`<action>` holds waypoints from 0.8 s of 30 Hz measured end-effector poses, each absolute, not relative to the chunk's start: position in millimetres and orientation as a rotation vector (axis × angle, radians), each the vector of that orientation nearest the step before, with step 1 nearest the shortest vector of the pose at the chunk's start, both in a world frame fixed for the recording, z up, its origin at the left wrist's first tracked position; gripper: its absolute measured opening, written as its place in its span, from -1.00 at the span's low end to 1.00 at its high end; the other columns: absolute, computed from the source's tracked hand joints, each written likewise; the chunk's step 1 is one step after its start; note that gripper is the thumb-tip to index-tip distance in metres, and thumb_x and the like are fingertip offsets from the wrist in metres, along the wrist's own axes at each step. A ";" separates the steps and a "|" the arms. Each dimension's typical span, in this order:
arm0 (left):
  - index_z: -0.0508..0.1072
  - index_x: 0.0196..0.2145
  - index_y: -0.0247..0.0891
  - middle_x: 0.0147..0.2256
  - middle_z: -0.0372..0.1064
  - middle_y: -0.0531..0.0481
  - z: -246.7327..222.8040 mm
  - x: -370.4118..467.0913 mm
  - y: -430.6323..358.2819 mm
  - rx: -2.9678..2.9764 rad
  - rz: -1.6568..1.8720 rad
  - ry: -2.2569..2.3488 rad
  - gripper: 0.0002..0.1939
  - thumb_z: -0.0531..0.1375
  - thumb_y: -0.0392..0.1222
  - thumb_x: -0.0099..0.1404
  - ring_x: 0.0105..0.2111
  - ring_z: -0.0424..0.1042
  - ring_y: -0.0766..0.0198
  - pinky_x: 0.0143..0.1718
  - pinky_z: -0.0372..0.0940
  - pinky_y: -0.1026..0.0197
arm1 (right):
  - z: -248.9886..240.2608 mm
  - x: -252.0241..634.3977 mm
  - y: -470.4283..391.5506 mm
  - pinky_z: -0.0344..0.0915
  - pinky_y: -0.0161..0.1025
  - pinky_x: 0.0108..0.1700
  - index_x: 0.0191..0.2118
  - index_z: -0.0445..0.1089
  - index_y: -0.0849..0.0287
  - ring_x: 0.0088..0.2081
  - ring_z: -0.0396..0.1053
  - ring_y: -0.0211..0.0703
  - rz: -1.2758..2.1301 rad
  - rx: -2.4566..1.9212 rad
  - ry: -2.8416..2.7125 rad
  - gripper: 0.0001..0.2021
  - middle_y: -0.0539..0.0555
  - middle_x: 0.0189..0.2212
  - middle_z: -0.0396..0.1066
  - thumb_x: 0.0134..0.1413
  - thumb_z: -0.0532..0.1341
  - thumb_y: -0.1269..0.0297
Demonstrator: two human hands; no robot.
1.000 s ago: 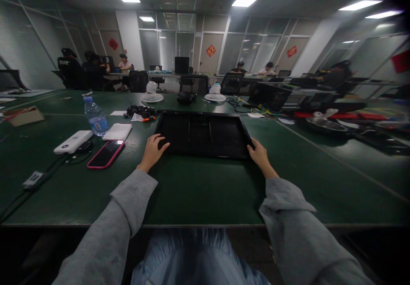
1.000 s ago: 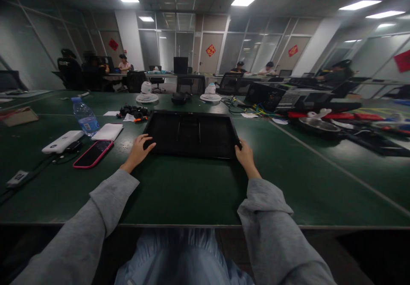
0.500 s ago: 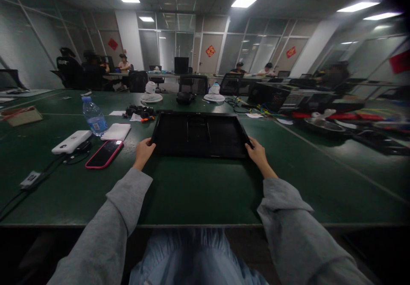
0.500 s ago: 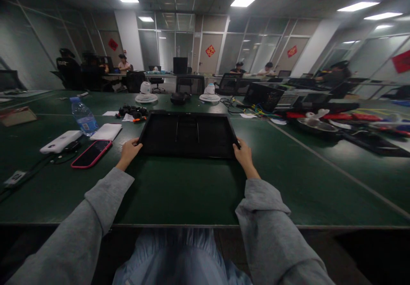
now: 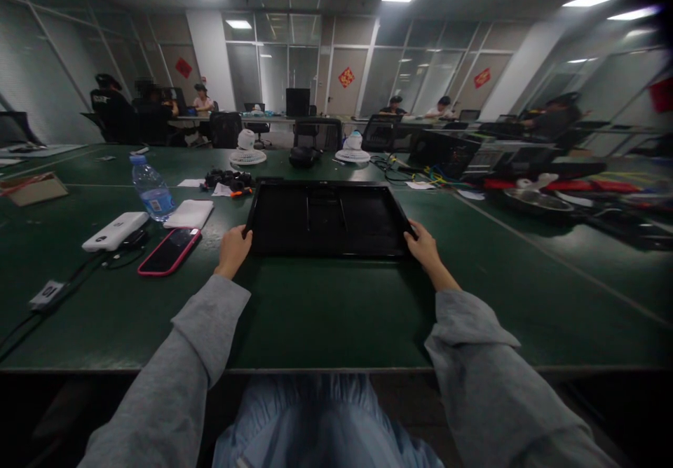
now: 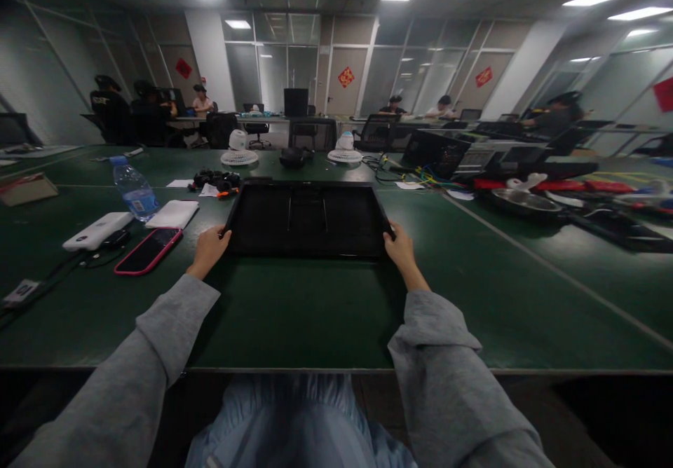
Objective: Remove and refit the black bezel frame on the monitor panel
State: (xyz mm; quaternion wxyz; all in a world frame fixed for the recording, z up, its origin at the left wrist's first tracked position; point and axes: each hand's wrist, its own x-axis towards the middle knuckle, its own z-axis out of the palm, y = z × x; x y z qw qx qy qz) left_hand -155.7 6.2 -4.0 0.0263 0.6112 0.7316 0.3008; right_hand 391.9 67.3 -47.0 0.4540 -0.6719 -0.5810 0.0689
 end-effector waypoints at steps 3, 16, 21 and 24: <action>0.60 0.09 -0.32 0.03 0.60 -0.30 -6.1 -156.2 7.0 1.885 0.960 2.244 -0.64 0.16 -0.14 0.47 0.07 0.57 -0.10 0.16 0.37 -0.02 | -44.4 387.3 64.8 0.36 0.21 0.27 0.28 0.46 0.20 0.14 0.51 0.23 0.136 -1.680 -1.440 -0.42 0.27 0.07 0.58 0.13 0.18 0.25; 0.44 0.20 -0.36 0.08 0.54 -0.36 -12.4 -150.5 10.6 1.672 1.148 2.129 -0.56 0.13 -0.05 0.52 0.11 0.54 -0.05 0.18 0.36 -0.04 | -29.9 372.0 52.8 0.30 0.28 0.25 0.29 0.42 0.25 0.15 0.43 0.28 0.025 -1.761 -1.418 -0.42 0.36 0.05 0.54 0.20 0.13 0.17; 0.29 0.36 -0.40 0.27 0.33 -0.46 -8.5 -136.6 2.3 1.874 1.196 2.271 -0.37 0.11 0.08 0.52 0.31 0.29 -0.22 0.31 0.21 -0.24 | -20.9 358.9 43.7 0.18 0.45 0.25 0.43 0.23 0.25 0.31 0.17 0.44 -0.275 -1.808 -1.347 -0.32 0.45 0.24 0.33 0.28 0.07 0.06; 0.22 0.42 -0.31 0.36 0.22 -0.41 -7.9 -126.9 -4.8 2.103 1.120 2.204 -0.29 0.15 0.14 0.49 0.37 0.18 -0.24 0.37 0.10 -0.29 | -20.3 349.2 40.0 0.13 0.46 0.26 0.50 0.09 0.14 0.36 0.09 0.43 -0.334 -1.776 -1.444 -0.28 0.42 0.35 0.19 0.30 0.07 0.00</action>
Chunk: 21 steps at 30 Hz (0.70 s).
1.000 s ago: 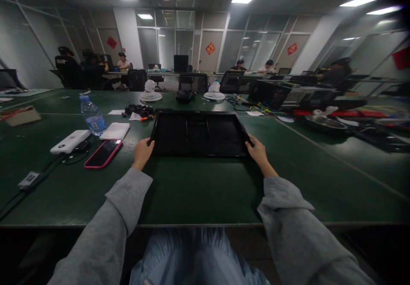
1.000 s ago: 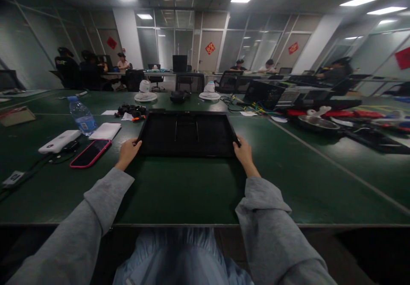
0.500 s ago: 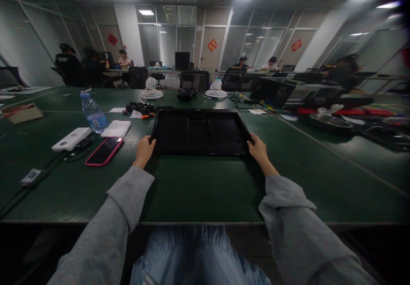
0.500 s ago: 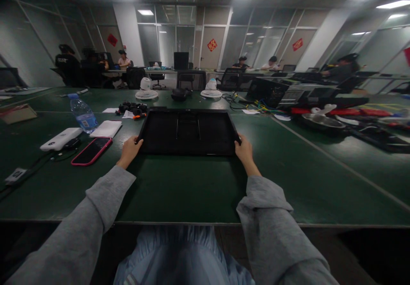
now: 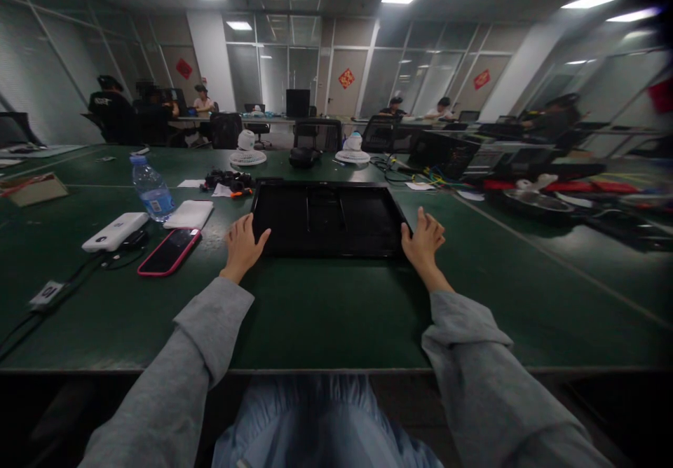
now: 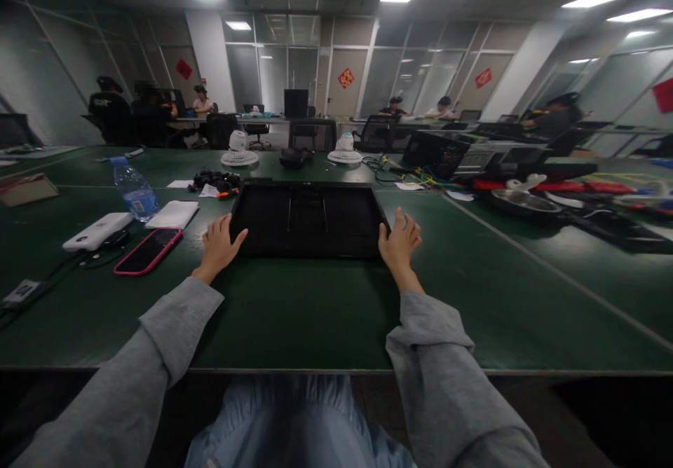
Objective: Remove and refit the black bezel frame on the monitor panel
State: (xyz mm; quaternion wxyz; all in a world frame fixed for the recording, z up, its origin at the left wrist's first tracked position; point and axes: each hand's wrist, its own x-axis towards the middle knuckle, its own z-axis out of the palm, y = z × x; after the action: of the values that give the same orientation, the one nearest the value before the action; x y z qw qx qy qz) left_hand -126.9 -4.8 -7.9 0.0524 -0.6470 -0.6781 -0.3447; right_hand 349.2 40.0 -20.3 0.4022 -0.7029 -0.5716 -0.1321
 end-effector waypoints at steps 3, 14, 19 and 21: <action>0.25 0.42 -0.24 0.40 0.17 -0.36 -8.7 -121.2 -9.7 -2.086 -0.940 -1.990 -0.26 0.21 0.18 0.44 0.38 0.14 -0.26 0.40 0.01 -0.30 | -23.9 344.2 40.1 0.10 0.47 0.29 0.55 -0.08 0.22 0.38 0.06 0.47 -0.325 -1.788 -1.535 -0.17 0.48 0.40 0.08 0.29 0.10 -0.03; 0.33 0.33 -0.32 0.29 0.27 -0.39 -11.8 -139.8 1.5 -1.870 -1.232 -2.099 -0.35 0.22 0.12 0.45 0.32 0.24 -0.22 0.33 0.17 -0.22 | -36.5 366.3 56.0 0.20 0.25 0.36 0.44 0.12 0.39 0.34 0.27 0.37 0.069 -1.751 -1.416 -0.19 0.50 0.34 0.26 0.18 0.18 0.01; 0.36 0.26 -0.34 0.23 0.34 -0.40 -12.8 -155.8 12.1 -1.603 -1.386 -2.218 -0.43 0.21 0.06 0.45 0.30 0.26 -0.22 0.32 0.18 -0.24 | -27.9 372.1 55.0 0.44 0.20 0.10 0.43 0.18 0.34 -0.11 0.55 0.25 0.305 -1.743 -1.351 -0.16 0.29 -0.16 0.58 0.08 0.26 0.04; 0.37 0.25 -0.31 0.23 0.34 -0.38 -12.9 -159.2 14.5 -1.532 -1.433 -2.275 -0.47 0.21 0.04 0.45 0.30 0.27 -0.20 0.32 0.18 -0.24 | -28.2 369.1 57.8 0.52 0.11 -0.07 0.42 0.22 0.20 -0.26 0.55 0.13 0.505 -1.637 -1.350 -0.20 0.16 -0.27 0.59 0.08 0.25 0.06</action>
State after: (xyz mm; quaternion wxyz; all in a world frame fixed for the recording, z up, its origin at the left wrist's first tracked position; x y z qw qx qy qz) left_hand -159.2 14.5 -12.9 0.0236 -0.4950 -0.7349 -0.4629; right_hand 369.1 57.8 -28.2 0.4620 -0.6655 -0.5491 0.2054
